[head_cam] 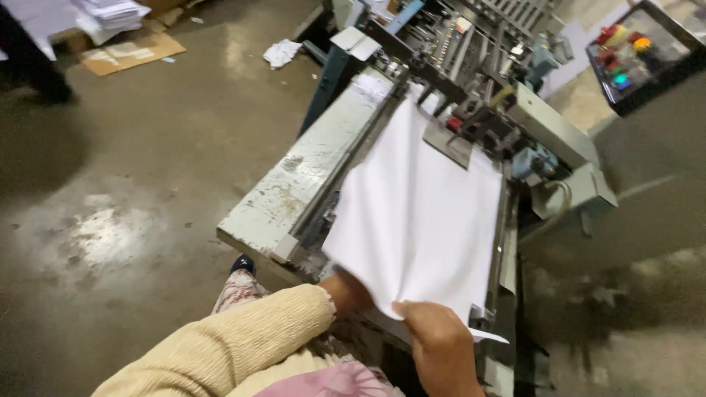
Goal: Manually feeding individual sheets of printed paper into a processing machine for numbering or finishing.
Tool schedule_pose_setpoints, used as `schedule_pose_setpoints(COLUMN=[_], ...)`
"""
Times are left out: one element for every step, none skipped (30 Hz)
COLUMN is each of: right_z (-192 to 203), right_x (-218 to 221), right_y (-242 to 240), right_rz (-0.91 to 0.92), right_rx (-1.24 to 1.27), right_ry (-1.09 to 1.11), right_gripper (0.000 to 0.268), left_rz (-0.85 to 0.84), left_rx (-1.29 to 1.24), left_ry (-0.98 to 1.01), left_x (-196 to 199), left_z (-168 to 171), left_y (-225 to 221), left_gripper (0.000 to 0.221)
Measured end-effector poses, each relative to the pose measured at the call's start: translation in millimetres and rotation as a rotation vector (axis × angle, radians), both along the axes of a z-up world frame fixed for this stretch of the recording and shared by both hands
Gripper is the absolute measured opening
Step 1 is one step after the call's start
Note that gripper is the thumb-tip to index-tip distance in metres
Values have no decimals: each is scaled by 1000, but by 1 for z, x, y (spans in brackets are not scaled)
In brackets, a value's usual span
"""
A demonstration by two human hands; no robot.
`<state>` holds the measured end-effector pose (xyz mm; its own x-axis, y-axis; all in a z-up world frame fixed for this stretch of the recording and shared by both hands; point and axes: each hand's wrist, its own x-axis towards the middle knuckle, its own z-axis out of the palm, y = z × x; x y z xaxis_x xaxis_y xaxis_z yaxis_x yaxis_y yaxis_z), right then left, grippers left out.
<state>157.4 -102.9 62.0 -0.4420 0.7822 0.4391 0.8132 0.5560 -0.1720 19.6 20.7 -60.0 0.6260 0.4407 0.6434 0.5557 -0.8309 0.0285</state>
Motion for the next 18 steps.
schedule_pose_setpoints(right_z=[22,44,66,98,130,162,179,196,214,213,211,209,213,217,219,216,213,212], right_x=[-9,-17,-24,-31,-39,-48,-43,-39,-34,-15,5,24,48,71,94,125,157,189], right_y=[-11,-20,-32,-43,-54,-65,-66,-68,-71,-74,-76,-79,-68,-59,-45,-43,-42,-42], right_rz=[-45,205,436,372,491,611,527,541,564,490,214,-62,-95,-121,-132,-151,-224,-296], right_rx=[10,-36,-83,-72,-266,-453,-418,-495,-569,-529,-418,-287,-289,-125,46,48,78,113], right_ry=[-3,-10,-19,-23,71,179,187,292,404,418,622,814,810,932,1043,1032,1135,1237], right_gripper=[39,30,27,27,30,38,38,37,36,36,19,9,9,12,16,16,25,36], left_rz=[-45,-15,-5,-69,-74,-78,-167,-181,-188,-270,-252,-235,-260,-128,15,-2,-1,1], left_rx=[10,16,24,35,46,55,78,93,102,118,103,87,71,10,-42,-49,-56,-62], left_ry=[-3,-22,-43,-47,-68,-90,-94,-116,-136,-139,-166,-193,-204,-26,148,138,122,106], left_x=[-4,-6,-3,-9,-11,-13,-16,-18,-24,-24,-27,-32,-31,-31,-33,-32,-31,-29], left_z=[-3,-6,-8,-12,-14,-16,-16,-17,-18,-16,-20,-25,-16,-8,-1,-6,-9,-11], left_y=[0,2,3,1,3,7,7,11,16,20,18,19,15,13,15,17,20,24], left_gripper=[25,25,26,26,27,28,28,30,32,32,35,37,37,59,87,87,80,74])
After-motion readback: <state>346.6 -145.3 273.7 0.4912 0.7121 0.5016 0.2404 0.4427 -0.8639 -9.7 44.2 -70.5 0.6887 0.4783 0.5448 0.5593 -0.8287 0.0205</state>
